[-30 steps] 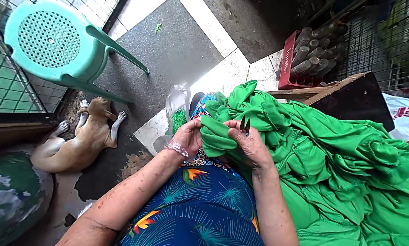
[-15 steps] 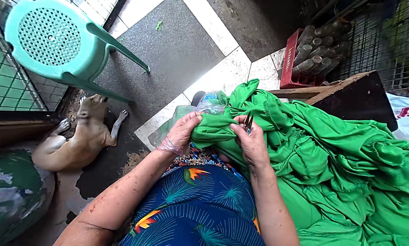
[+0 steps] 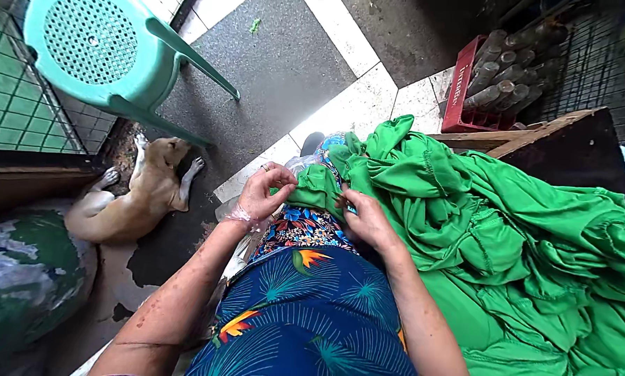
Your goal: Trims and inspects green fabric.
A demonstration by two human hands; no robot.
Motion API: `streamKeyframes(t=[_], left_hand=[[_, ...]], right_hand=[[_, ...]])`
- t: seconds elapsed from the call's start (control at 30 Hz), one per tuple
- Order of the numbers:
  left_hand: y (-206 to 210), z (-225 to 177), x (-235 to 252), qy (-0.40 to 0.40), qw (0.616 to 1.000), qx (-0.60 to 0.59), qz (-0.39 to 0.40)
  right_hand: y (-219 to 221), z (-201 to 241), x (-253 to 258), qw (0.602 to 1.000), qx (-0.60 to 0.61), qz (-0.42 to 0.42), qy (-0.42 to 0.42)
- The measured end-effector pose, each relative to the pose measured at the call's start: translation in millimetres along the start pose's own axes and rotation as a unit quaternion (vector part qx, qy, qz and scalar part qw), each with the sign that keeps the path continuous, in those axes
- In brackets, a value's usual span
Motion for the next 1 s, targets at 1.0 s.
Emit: streamKeyframes(t=[1.0], left_hand=[[30.3, -9.5, 0.9, -0.056, 0.991, 0.092, 0.073]], right_hand=[[25.8, 9.2, 10.1, 0.996, 0.039, -0.025, 0.074]])
Point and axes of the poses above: each hand's wrist, its own x-axis towards the middle knuckle, its own y-axis out of the palm, z = x × y, the point moved 1 cm from there along x, towards the middle knuckle, and after that the axes turned 5 degrees about -y, right-handed, at the moved point
